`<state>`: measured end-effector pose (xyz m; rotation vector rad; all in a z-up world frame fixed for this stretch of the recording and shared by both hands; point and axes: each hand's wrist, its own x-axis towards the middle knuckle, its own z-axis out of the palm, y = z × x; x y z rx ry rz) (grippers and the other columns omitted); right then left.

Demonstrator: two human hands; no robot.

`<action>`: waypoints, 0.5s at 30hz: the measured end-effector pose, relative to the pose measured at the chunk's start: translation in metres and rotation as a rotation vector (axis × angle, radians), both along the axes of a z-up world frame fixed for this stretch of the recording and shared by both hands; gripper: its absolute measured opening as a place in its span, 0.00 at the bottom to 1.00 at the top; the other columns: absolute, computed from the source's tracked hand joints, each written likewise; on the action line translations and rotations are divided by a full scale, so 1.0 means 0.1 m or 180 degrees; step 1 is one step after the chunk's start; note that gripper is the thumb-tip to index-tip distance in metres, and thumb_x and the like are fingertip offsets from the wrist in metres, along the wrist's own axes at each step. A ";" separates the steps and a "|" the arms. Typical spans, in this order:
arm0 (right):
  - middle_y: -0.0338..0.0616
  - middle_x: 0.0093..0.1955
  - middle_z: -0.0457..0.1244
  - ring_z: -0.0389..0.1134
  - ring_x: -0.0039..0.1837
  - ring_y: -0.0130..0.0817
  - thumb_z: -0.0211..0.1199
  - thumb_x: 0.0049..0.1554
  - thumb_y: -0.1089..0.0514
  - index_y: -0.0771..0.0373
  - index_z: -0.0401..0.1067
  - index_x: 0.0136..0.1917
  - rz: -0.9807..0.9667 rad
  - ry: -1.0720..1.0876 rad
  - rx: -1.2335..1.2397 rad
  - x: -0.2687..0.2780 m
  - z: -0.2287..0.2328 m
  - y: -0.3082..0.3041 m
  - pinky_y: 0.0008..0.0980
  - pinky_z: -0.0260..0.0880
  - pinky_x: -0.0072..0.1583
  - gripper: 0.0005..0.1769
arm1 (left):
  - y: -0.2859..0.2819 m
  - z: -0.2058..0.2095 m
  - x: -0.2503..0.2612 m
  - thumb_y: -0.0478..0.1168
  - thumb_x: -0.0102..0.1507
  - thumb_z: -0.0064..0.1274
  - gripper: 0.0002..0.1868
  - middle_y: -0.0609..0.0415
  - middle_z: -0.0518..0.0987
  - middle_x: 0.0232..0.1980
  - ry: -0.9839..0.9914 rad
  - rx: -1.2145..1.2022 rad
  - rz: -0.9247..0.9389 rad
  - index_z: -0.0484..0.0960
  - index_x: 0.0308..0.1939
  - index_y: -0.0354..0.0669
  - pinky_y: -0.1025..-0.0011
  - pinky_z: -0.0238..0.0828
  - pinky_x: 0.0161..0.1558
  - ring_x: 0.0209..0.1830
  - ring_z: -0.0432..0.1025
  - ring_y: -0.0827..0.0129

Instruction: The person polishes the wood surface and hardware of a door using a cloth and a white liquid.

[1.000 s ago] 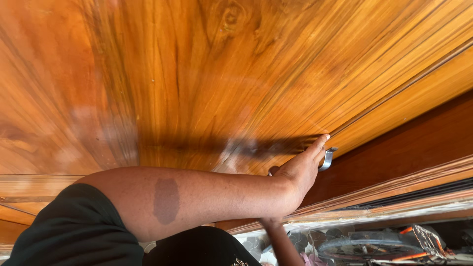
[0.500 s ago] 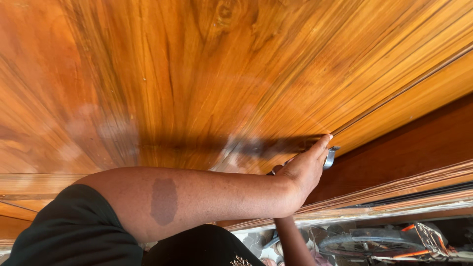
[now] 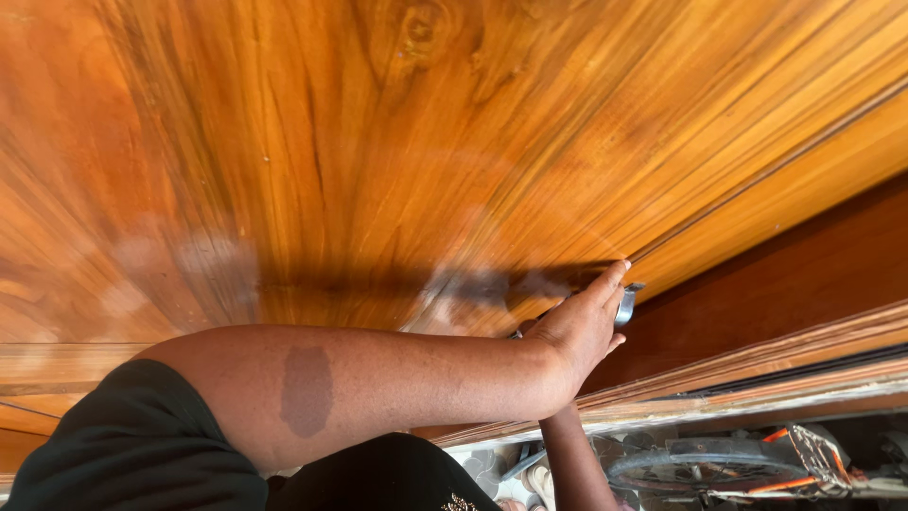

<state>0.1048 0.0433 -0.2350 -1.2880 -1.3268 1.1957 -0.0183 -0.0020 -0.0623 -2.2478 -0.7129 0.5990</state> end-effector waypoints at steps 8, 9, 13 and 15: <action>0.50 0.64 0.61 0.61 0.62 0.33 0.52 0.60 0.50 0.65 0.59 0.75 0.0182 -0.0088 -0.0215 -0.14 -0.45 -0.33 0.35 0.62 0.58 0.33 | -0.02 0.05 -0.12 0.52 0.58 0.62 0.39 0.50 0.61 0.78 -0.0020 0.0010 -0.0022 0.70 0.71 0.43 0.43 0.18 0.74 0.80 0.45 0.53; 0.50 0.63 0.61 0.61 0.62 0.33 0.52 0.60 0.50 0.65 0.59 0.75 0.0157 -0.0080 -0.0221 -0.15 -0.49 -0.37 0.35 0.62 0.58 0.33 | -0.02 0.07 -0.13 0.52 0.58 0.62 0.39 0.50 0.61 0.78 -0.0019 0.0020 -0.0025 0.70 0.71 0.43 0.43 0.18 0.74 0.80 0.45 0.53; 0.51 0.62 0.62 0.62 0.60 0.33 0.53 0.60 0.51 0.67 0.60 0.75 -0.0008 -0.0061 -0.0215 -0.05 -0.52 -0.38 0.35 0.63 0.57 0.33 | 0.02 0.05 -0.09 0.59 0.58 0.58 0.42 0.50 0.58 0.79 -0.0037 -0.0079 -0.0075 0.69 0.71 0.43 0.44 0.19 0.74 0.81 0.43 0.53; 0.51 0.61 0.63 0.62 0.60 0.33 0.54 0.60 0.51 0.67 0.61 0.75 -0.0109 -0.0034 -0.0178 0.01 -0.48 -0.36 0.35 0.64 0.56 0.33 | 0.04 0.00 -0.02 0.59 0.59 0.57 0.40 0.50 0.60 0.79 -0.0001 -0.0049 -0.0099 0.70 0.71 0.43 0.45 0.21 0.74 0.81 0.43 0.53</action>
